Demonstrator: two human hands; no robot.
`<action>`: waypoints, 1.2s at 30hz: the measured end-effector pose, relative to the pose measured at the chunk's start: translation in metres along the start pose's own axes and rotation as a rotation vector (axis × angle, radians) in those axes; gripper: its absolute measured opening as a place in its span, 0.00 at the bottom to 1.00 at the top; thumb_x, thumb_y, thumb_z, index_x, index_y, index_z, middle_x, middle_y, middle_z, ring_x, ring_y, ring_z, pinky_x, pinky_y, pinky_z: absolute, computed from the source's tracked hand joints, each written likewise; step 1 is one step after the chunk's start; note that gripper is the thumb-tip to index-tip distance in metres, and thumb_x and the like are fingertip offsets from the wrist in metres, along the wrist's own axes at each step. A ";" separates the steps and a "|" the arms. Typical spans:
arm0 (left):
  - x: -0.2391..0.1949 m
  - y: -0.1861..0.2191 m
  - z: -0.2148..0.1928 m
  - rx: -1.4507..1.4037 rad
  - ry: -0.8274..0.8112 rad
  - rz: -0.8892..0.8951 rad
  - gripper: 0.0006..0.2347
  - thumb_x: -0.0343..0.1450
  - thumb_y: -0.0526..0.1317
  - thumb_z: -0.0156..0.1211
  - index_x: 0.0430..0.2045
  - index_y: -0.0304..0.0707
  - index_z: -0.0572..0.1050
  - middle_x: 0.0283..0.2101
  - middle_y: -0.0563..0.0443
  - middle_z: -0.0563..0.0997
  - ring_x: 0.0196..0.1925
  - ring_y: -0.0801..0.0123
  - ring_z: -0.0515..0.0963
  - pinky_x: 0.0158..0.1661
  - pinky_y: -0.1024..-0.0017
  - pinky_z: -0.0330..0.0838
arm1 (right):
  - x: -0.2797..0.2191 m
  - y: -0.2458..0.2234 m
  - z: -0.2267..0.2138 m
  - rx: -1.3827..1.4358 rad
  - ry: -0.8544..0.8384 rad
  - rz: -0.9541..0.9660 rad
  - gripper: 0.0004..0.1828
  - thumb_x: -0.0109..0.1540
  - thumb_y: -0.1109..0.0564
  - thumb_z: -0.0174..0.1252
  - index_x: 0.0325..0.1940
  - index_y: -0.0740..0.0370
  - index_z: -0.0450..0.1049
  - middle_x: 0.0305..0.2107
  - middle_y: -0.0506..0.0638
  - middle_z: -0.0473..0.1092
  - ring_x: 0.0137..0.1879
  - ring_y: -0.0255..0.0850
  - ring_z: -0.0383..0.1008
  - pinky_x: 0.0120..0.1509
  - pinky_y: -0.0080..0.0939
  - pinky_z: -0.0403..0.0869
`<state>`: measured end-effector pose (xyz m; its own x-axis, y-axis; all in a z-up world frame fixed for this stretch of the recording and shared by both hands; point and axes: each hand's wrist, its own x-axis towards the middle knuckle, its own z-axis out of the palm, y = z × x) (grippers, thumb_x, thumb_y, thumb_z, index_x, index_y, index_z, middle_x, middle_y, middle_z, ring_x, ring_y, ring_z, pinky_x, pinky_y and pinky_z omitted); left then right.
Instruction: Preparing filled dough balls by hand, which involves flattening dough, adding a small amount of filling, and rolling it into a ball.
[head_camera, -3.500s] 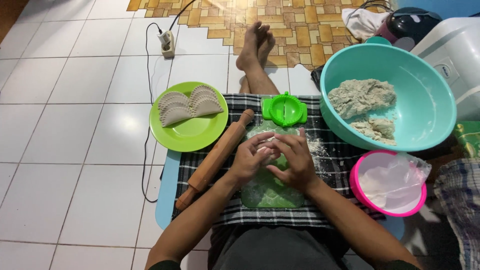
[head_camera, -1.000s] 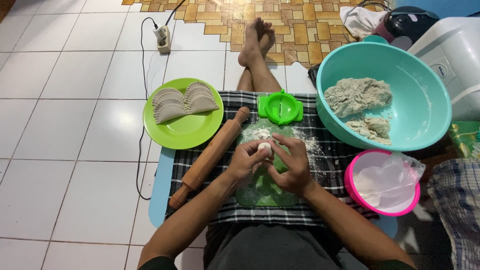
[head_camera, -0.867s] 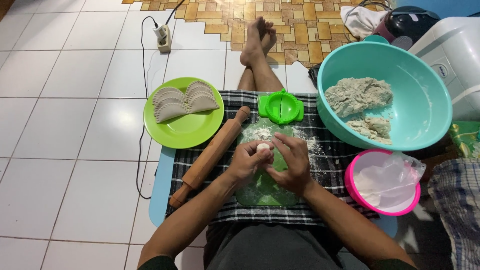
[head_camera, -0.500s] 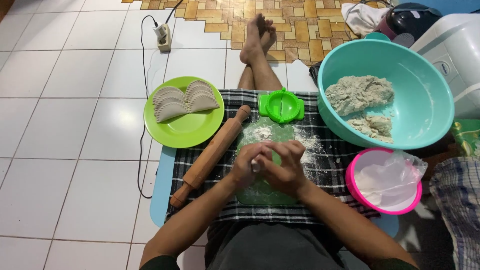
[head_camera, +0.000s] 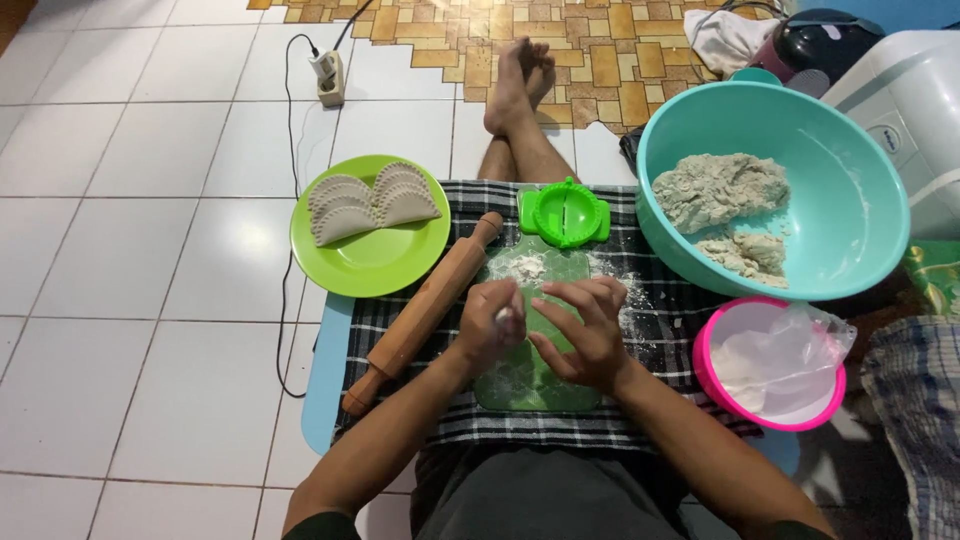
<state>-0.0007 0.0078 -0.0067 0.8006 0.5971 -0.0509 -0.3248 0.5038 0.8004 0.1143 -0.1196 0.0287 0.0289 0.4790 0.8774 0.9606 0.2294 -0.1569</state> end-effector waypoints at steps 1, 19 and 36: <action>0.001 0.000 0.002 -0.003 0.001 -0.002 0.20 0.78 0.43 0.52 0.14 0.30 0.70 0.07 0.44 0.60 0.05 0.69 0.61 0.09 0.74 0.54 | 0.000 -0.001 -0.002 0.000 -0.004 0.001 0.20 0.62 0.44 0.65 0.54 0.55 0.81 0.55 0.51 0.74 0.52 0.46 0.69 0.64 0.55 0.57; -0.010 0.029 0.035 -0.139 -0.096 -0.079 0.14 0.79 0.52 0.45 0.28 0.45 0.65 0.21 0.54 0.69 0.21 0.76 0.65 0.24 0.77 0.57 | 0.004 -0.004 0.010 -0.059 -0.077 0.019 0.35 0.58 0.29 0.67 0.57 0.57 0.79 0.57 0.52 0.73 0.55 0.50 0.70 0.64 0.59 0.60; -0.002 0.009 0.017 0.007 0.028 0.028 0.25 0.66 0.32 0.75 0.56 0.19 0.71 0.51 0.28 0.82 0.47 0.58 0.86 0.42 0.70 0.86 | 0.006 0.011 -0.002 0.334 -0.086 0.406 0.32 0.56 0.49 0.76 0.59 0.68 0.78 0.45 0.62 0.79 0.50 0.58 0.80 0.57 0.56 0.75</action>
<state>0.0030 0.0004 0.0107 0.7770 0.6280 -0.0448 -0.3435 0.4825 0.8057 0.1251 -0.1158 0.0327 0.3442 0.6499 0.6776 0.7356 0.2619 -0.6248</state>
